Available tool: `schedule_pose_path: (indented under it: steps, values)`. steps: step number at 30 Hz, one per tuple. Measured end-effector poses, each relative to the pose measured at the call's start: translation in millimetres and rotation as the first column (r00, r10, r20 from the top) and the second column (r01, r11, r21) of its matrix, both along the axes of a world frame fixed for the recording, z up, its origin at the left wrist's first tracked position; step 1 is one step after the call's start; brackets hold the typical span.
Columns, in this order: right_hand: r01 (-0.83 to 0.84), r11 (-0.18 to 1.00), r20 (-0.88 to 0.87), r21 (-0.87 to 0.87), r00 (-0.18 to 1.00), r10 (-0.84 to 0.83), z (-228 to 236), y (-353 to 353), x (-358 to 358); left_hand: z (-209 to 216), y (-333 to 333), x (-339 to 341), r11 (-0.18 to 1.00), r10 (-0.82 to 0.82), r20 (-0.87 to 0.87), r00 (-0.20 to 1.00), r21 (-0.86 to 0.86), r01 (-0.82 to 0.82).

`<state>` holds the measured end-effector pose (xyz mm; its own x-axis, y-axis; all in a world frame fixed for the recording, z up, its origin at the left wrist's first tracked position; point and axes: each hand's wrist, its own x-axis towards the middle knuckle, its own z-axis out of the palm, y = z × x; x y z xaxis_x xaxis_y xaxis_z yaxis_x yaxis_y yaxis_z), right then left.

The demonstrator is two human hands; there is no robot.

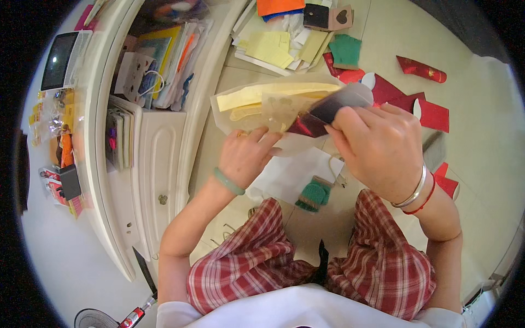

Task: The person sits on the floor and organizes various paper items, including red envelopes, colored paper, and a wallet. They fold red envelopes, sort through a plastic bag containing paper scraps, and place items into a drawer. The person also handles a green cable and a small black pouch before returning to sorting paper.

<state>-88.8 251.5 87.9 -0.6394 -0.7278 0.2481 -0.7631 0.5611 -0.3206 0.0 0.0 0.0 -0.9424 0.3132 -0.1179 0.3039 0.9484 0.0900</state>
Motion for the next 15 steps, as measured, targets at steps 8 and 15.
schedule_pose_path:
  steps: [8, 15]
  values:
    - [0.45, 0.797, 0.283, -0.403, 0.889, -0.359, 0.2, 40.6, -9.3, 51.1, -85.9, 39.1, 0.975, 0.108, 0.106, 0.988, 0.181, -0.126]
    - [0.402, 0.915, 0.559, -0.021, 0.764, -0.322, -80.7, 60.5, -34.9, 65.5, -165.0, 90.9, 0.819, 0.459, 0.702, 0.545, -0.097, -0.565]
